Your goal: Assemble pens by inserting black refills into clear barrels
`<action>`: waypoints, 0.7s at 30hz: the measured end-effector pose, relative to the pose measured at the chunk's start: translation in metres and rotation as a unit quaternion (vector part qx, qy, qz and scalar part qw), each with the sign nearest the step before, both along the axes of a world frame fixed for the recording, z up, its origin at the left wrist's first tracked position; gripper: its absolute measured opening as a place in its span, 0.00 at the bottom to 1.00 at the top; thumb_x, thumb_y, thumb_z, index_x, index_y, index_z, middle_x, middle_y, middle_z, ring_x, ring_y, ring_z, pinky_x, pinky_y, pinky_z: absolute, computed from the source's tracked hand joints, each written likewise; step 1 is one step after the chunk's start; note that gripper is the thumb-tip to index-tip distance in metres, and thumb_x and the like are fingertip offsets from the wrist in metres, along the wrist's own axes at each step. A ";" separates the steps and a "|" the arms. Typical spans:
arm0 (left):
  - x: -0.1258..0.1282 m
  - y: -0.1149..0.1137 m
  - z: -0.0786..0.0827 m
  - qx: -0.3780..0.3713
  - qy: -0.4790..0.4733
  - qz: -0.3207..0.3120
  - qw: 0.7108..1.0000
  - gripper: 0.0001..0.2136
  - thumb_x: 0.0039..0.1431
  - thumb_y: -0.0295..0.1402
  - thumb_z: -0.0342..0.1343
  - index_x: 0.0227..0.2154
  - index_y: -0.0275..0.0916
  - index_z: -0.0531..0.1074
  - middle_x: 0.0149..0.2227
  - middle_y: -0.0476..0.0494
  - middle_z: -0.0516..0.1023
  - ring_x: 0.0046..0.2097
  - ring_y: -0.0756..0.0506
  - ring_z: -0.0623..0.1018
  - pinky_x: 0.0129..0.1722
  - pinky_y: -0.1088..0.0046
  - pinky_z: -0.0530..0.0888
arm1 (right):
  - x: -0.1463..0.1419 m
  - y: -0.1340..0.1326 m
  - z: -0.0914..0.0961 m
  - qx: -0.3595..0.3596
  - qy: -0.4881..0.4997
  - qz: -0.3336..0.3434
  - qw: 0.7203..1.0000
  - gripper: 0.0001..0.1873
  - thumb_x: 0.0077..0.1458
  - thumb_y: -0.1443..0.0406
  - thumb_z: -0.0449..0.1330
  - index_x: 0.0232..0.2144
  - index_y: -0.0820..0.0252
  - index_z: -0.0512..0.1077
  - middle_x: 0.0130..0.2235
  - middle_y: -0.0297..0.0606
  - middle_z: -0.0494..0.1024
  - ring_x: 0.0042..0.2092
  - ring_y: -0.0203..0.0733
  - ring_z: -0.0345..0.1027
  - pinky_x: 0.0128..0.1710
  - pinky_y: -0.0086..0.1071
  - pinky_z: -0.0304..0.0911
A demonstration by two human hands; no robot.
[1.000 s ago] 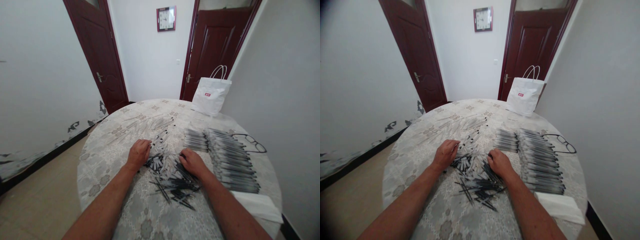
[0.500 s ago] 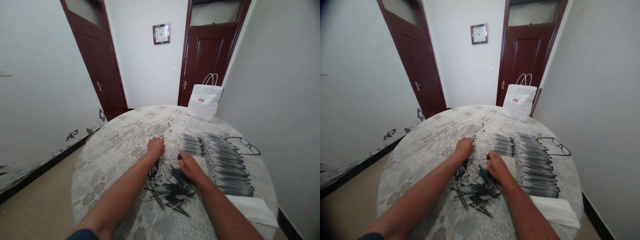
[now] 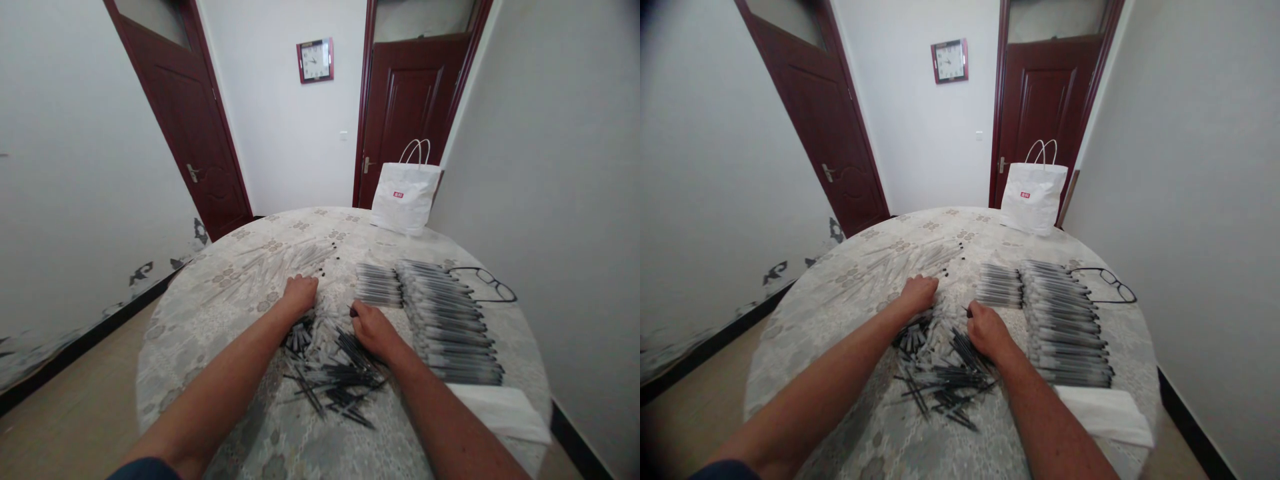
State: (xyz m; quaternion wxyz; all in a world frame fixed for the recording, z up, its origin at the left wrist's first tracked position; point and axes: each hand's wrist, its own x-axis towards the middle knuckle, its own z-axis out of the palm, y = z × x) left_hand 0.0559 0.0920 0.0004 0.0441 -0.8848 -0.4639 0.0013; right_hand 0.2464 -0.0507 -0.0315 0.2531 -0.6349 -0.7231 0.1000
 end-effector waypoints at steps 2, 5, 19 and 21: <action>-0.008 -0.006 0.002 -0.007 0.008 -0.020 1.000 0.13 0.55 0.25 0.51 0.42 0.38 0.74 0.44 0.33 0.78 0.49 0.34 0.73 0.47 0.55 0.68 | 0.000 -0.001 0.002 -0.002 0.000 0.002 1.000 0.11 0.52 0.74 0.50 0.37 0.61 0.69 0.36 0.43 0.77 0.38 0.42 0.68 0.40 0.30 0.55; -0.021 -0.016 0.005 -0.013 0.011 -0.047 0.999 0.14 0.55 0.25 0.51 0.44 0.39 0.73 0.44 0.34 0.78 0.48 0.35 0.73 0.46 0.57 0.68 | -0.002 -0.003 0.003 -0.004 0.000 -0.004 1.000 0.11 0.53 0.73 0.50 0.37 0.61 0.68 0.36 0.42 0.77 0.39 0.42 0.68 0.40 0.30 0.55; -0.038 -0.029 0.006 -0.012 -0.024 -0.088 0.996 0.09 0.58 0.25 0.51 0.39 0.37 0.75 0.42 0.31 0.78 0.50 0.36 0.74 0.50 0.58 0.67 | -0.001 -0.002 -0.001 -0.003 -0.010 -0.002 1.000 0.10 0.55 0.73 0.49 0.38 0.61 0.67 0.37 0.43 0.76 0.40 0.42 0.68 0.41 0.30 0.56; -0.038 -0.031 0.007 -0.013 -0.032 -0.082 0.996 0.09 0.56 0.25 0.52 0.38 0.36 0.75 0.41 0.30 0.78 0.49 0.36 0.75 0.50 0.58 0.67 | 0.000 -0.002 -0.001 -0.002 -0.009 -0.003 1.000 0.10 0.56 0.72 0.49 0.38 0.61 0.67 0.38 0.43 0.76 0.40 0.42 0.68 0.41 0.30 0.56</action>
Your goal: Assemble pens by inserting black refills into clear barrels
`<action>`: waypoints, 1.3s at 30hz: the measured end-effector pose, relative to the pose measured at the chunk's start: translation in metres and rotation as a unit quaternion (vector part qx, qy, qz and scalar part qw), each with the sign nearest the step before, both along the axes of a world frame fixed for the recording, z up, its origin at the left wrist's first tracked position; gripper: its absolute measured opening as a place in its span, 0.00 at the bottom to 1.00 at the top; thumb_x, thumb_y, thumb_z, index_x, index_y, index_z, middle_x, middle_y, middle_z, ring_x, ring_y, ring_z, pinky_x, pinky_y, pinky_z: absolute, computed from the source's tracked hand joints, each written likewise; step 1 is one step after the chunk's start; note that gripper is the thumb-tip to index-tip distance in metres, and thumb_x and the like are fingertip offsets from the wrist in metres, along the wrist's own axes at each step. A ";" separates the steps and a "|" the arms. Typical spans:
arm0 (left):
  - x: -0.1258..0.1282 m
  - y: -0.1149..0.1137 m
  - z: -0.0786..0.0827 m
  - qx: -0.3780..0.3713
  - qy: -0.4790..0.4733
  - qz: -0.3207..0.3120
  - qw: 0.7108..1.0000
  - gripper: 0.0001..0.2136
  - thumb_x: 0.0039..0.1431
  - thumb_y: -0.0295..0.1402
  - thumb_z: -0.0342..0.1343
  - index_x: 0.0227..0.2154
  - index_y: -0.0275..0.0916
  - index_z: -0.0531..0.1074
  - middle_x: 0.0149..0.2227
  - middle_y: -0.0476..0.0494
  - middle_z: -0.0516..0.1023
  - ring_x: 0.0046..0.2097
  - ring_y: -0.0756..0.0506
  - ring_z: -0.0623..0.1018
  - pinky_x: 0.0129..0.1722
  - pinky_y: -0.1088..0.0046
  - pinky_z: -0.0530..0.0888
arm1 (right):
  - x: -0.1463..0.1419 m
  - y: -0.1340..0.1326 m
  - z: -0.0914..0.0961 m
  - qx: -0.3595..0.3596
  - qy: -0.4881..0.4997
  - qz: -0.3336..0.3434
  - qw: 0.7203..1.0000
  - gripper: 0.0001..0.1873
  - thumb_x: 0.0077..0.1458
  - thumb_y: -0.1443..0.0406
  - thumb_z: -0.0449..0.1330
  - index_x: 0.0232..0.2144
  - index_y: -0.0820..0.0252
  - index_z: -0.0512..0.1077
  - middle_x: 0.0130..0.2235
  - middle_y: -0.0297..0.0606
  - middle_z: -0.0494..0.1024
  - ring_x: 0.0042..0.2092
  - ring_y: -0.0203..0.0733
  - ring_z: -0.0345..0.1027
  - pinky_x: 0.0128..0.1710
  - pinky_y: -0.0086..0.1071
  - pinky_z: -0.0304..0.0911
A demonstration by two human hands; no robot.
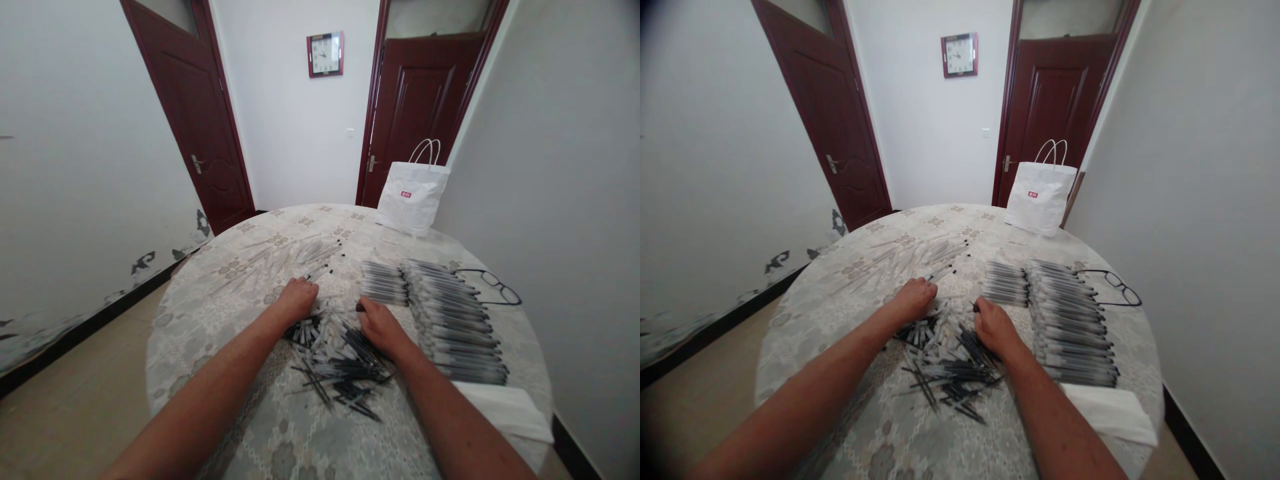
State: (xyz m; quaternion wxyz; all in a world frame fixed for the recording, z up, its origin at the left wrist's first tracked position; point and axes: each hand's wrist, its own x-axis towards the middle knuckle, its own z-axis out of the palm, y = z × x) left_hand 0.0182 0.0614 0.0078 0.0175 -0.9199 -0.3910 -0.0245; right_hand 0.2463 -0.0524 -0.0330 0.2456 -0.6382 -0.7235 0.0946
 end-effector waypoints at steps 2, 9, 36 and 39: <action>-0.001 -0.003 0.003 -0.003 -0.007 0.009 1.000 0.09 0.55 0.26 0.52 0.38 0.35 0.75 0.39 0.30 0.78 0.47 0.35 0.76 0.49 0.59 0.68 | 0.000 0.000 -0.001 0.001 0.007 0.002 1.000 0.11 0.56 0.72 0.48 0.39 0.61 0.67 0.38 0.42 0.77 0.40 0.42 0.69 0.42 0.30 0.56; -0.033 -0.028 0.021 -0.028 -0.152 0.033 0.987 0.11 0.58 0.31 0.52 0.43 0.41 0.73 0.41 0.39 0.79 0.45 0.41 0.77 0.48 0.65 0.70 | 0.000 -0.002 0.001 0.003 0.010 0.004 1.000 0.10 0.58 0.70 0.47 0.39 0.60 0.67 0.37 0.42 0.77 0.40 0.42 0.70 0.42 0.31 0.57; -0.022 -0.075 -0.002 -0.504 -0.760 0.098 0.398 0.11 0.59 0.35 0.60 0.35 0.39 0.62 0.44 0.37 0.78 0.43 0.42 0.81 0.38 0.63 0.80 | -0.048 -0.028 0.034 0.119 0.036 0.076 0.989 0.20 0.65 0.63 0.48 0.56 0.56 0.69 0.53 0.43 0.77 0.52 0.44 0.72 0.54 0.37 0.65; -0.022 -0.074 -0.001 -0.486 -0.776 0.101 0.390 0.13 0.60 0.36 0.59 0.35 0.40 0.59 0.42 0.38 0.79 0.42 0.41 0.82 0.38 0.63 0.80 | -0.052 -0.032 0.038 0.110 0.034 0.073 0.991 0.19 0.64 0.65 0.47 0.53 0.57 0.69 0.46 0.43 0.79 0.46 0.44 0.73 0.48 0.35 0.66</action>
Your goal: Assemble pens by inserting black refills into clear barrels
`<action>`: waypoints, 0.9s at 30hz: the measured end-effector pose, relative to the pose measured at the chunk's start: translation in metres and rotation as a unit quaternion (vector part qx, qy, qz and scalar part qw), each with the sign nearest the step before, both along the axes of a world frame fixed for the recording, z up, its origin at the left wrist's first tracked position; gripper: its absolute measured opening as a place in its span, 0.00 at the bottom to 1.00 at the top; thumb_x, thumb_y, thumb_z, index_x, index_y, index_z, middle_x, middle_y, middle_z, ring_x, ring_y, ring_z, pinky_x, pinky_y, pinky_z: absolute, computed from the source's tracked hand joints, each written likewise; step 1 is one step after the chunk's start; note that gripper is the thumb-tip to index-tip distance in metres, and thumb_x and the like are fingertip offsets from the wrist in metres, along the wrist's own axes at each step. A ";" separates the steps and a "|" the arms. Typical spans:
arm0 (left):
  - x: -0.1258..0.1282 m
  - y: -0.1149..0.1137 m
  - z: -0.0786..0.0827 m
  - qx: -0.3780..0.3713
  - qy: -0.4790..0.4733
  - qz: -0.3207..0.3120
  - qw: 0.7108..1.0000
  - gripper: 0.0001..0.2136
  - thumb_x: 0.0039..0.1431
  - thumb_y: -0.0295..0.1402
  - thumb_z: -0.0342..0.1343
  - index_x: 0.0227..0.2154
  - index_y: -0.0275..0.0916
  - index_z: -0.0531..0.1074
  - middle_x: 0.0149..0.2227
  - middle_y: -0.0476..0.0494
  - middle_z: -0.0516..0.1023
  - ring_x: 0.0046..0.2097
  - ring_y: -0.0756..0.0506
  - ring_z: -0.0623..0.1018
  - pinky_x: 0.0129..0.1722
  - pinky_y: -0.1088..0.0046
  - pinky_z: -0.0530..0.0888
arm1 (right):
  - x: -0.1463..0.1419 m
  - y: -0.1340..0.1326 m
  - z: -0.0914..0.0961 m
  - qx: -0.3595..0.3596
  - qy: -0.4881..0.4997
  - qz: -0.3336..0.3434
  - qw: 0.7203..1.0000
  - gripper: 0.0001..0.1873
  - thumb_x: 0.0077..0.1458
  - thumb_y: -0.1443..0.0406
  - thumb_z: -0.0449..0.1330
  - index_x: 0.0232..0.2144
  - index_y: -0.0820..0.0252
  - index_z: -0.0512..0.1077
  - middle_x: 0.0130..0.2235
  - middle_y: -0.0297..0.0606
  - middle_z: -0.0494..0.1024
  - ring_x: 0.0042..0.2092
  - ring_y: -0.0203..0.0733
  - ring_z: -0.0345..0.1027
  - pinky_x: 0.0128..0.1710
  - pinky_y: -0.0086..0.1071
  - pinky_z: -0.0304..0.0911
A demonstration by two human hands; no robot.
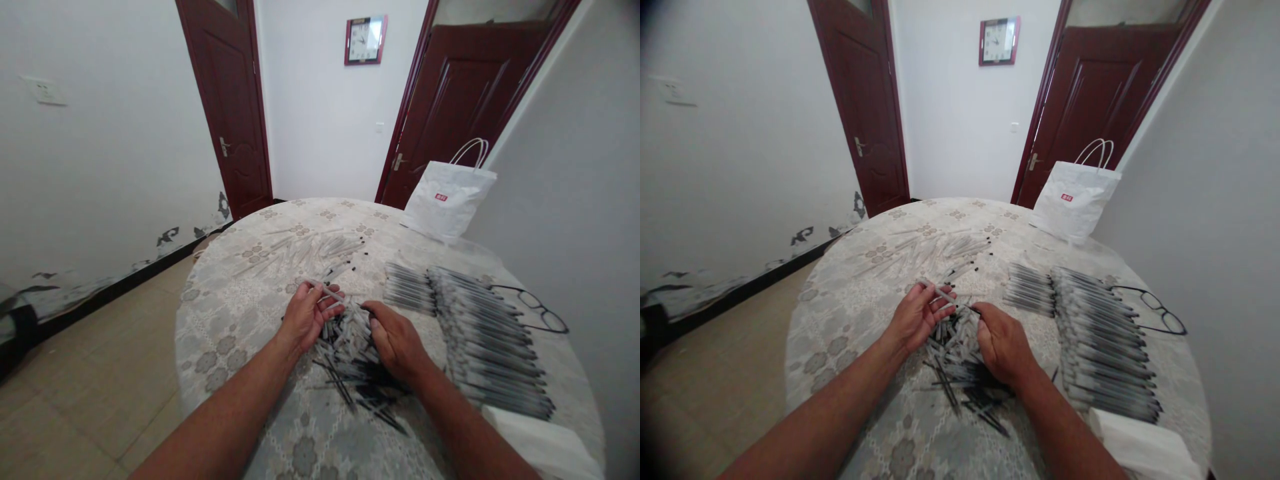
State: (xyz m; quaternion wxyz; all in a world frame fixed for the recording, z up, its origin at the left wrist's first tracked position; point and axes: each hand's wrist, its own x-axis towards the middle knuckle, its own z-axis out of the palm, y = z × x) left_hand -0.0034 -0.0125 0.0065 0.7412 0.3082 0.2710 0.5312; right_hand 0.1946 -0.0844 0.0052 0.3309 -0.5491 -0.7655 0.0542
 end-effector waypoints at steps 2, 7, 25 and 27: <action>0.000 0.000 0.000 0.003 -0.003 0.008 1.000 0.13 0.60 0.37 0.59 0.36 0.41 0.58 0.42 0.38 0.79 0.42 0.41 0.82 0.39 0.62 0.80 | -0.001 0.000 0.000 -0.010 -0.005 -0.013 1.000 0.16 0.65 0.64 0.46 0.49 0.57 0.70 0.39 0.40 0.79 0.38 0.43 0.73 0.42 0.34 0.66; 0.000 -0.001 0.001 0.013 -0.001 0.006 1.000 0.14 0.61 0.40 0.58 0.37 0.42 0.57 0.42 0.41 0.78 0.42 0.40 0.83 0.41 0.58 0.79 | 0.000 0.004 -0.005 0.009 -0.028 -0.006 1.000 0.15 0.67 0.61 0.47 0.46 0.56 0.72 0.41 0.41 0.80 0.40 0.43 0.74 0.42 0.32 0.64; 0.003 -0.008 -0.002 0.048 0.037 -0.021 0.998 0.18 0.61 0.47 0.55 0.40 0.44 0.54 0.44 0.41 0.78 0.40 0.39 0.83 0.39 0.53 0.80 | 0.005 0.007 -0.008 0.041 -0.040 0.010 0.998 0.14 0.65 0.62 0.52 0.48 0.57 0.74 0.43 0.42 0.81 0.41 0.42 0.75 0.43 0.32 0.66; 0.005 -0.010 -0.003 0.050 0.047 -0.033 0.997 0.18 0.61 0.47 0.56 0.40 0.44 0.54 0.44 0.40 0.78 0.39 0.40 0.83 0.38 0.54 0.80 | 0.005 0.007 -0.008 0.043 -0.043 0.018 0.998 0.14 0.65 0.63 0.52 0.47 0.57 0.74 0.41 0.41 0.81 0.40 0.42 0.74 0.41 0.32 0.65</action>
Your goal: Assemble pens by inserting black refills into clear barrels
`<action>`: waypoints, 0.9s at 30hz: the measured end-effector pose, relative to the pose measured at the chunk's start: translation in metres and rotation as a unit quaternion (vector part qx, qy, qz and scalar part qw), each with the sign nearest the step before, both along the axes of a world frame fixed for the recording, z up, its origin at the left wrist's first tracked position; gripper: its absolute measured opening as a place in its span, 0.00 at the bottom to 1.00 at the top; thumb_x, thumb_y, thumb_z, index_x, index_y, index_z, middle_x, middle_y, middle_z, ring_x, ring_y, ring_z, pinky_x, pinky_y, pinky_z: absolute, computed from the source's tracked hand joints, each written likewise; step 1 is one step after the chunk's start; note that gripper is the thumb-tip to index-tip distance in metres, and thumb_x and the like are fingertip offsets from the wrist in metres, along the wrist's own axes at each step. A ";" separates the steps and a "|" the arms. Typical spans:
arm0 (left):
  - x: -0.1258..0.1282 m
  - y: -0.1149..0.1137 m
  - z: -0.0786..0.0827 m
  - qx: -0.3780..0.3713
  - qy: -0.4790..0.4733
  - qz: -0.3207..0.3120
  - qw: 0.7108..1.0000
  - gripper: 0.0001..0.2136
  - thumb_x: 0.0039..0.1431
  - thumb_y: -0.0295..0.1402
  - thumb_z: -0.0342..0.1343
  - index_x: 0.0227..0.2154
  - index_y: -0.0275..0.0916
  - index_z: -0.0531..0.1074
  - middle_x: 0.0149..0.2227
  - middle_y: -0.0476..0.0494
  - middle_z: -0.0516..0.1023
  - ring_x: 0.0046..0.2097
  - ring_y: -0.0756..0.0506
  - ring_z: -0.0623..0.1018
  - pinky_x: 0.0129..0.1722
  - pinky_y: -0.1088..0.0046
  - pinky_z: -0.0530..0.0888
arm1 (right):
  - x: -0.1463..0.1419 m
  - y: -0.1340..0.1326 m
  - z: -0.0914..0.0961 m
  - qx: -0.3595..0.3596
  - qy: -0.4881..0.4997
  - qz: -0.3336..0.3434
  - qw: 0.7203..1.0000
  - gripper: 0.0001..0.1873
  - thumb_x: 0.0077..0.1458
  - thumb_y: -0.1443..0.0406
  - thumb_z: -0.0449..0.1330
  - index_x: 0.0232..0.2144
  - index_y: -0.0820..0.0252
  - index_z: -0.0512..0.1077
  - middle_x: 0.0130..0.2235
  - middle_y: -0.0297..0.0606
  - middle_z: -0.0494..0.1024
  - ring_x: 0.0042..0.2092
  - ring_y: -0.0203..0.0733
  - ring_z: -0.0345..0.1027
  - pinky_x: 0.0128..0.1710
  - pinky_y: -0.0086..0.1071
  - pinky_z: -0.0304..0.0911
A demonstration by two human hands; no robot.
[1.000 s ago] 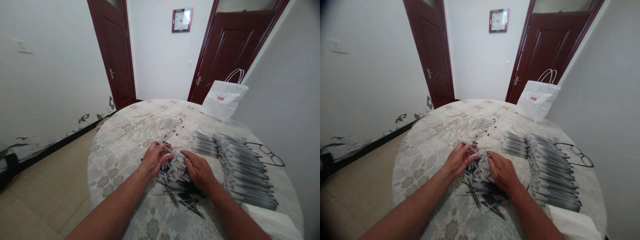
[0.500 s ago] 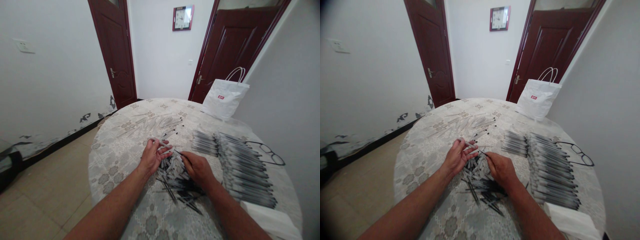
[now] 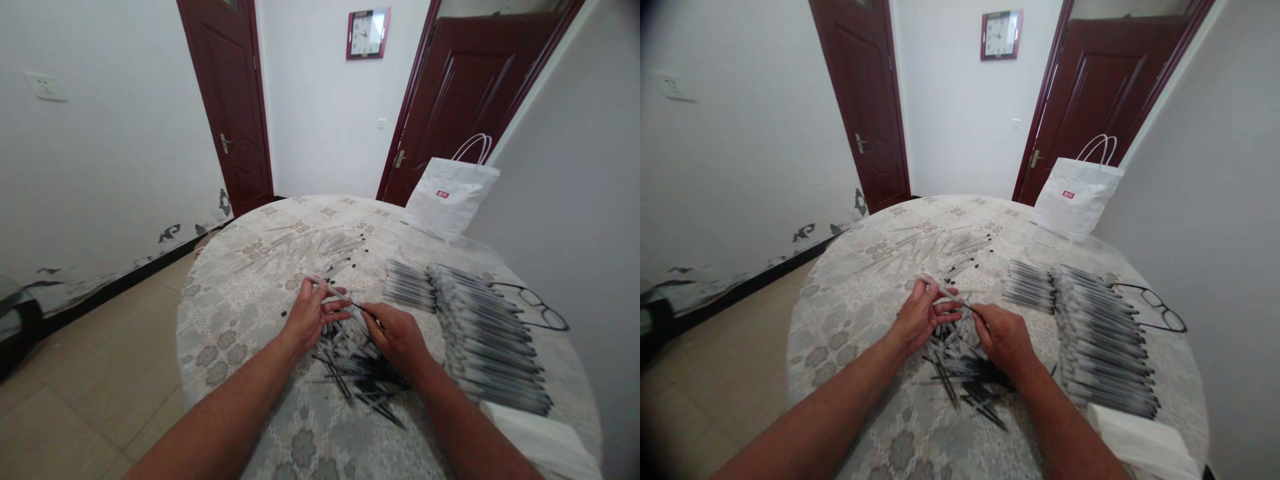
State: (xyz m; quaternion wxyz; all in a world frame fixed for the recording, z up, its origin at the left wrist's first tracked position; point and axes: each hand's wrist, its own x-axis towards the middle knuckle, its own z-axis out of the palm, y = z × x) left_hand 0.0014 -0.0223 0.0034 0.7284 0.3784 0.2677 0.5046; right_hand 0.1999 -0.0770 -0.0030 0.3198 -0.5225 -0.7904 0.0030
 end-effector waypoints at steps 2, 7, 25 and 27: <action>0.002 -0.003 -0.001 0.004 0.010 -0.023 1.000 0.17 0.61 0.47 0.56 0.40 0.44 0.55 0.45 0.39 0.78 0.39 0.40 0.83 0.38 0.56 0.80 | -0.001 -0.001 0.001 -0.001 -0.001 0.005 1.000 0.13 0.65 0.64 0.53 0.46 0.57 0.74 0.38 0.40 0.79 0.38 0.41 0.73 0.40 0.32 0.64; 0.008 -0.013 0.000 -0.017 0.030 -0.085 0.996 0.17 0.60 0.43 0.59 0.41 0.42 0.57 0.47 0.36 0.78 0.40 0.41 0.83 0.39 0.61 0.79 | -0.005 -0.005 0.008 0.017 0.059 0.015 0.998 0.11 0.62 0.67 0.52 0.42 0.60 0.73 0.35 0.40 0.75 0.37 0.41 0.69 0.39 0.34 0.62; 0.016 -0.023 0.004 -0.141 -0.090 -0.115 0.979 0.07 0.62 0.34 0.58 0.36 0.35 0.69 0.33 0.39 0.81 0.35 0.43 0.83 0.40 0.61 0.80 | 0.002 -0.002 0.025 -0.073 0.498 -0.025 0.864 0.17 0.62 0.55 0.52 0.50 0.56 0.68 0.44 0.42 0.77 0.43 0.45 0.73 0.38 0.36 0.68; 0.008 -0.012 0.009 -0.171 -0.117 -0.086 0.974 0.07 0.65 0.34 0.54 0.36 0.35 0.70 0.34 0.38 0.81 0.35 0.43 0.83 0.39 0.61 0.80 | 0.024 0.003 0.026 -0.075 0.361 -0.102 0.924 0.14 0.60 0.57 0.56 0.44 0.57 0.72 0.40 0.41 0.79 0.39 0.43 0.73 0.39 0.36 0.67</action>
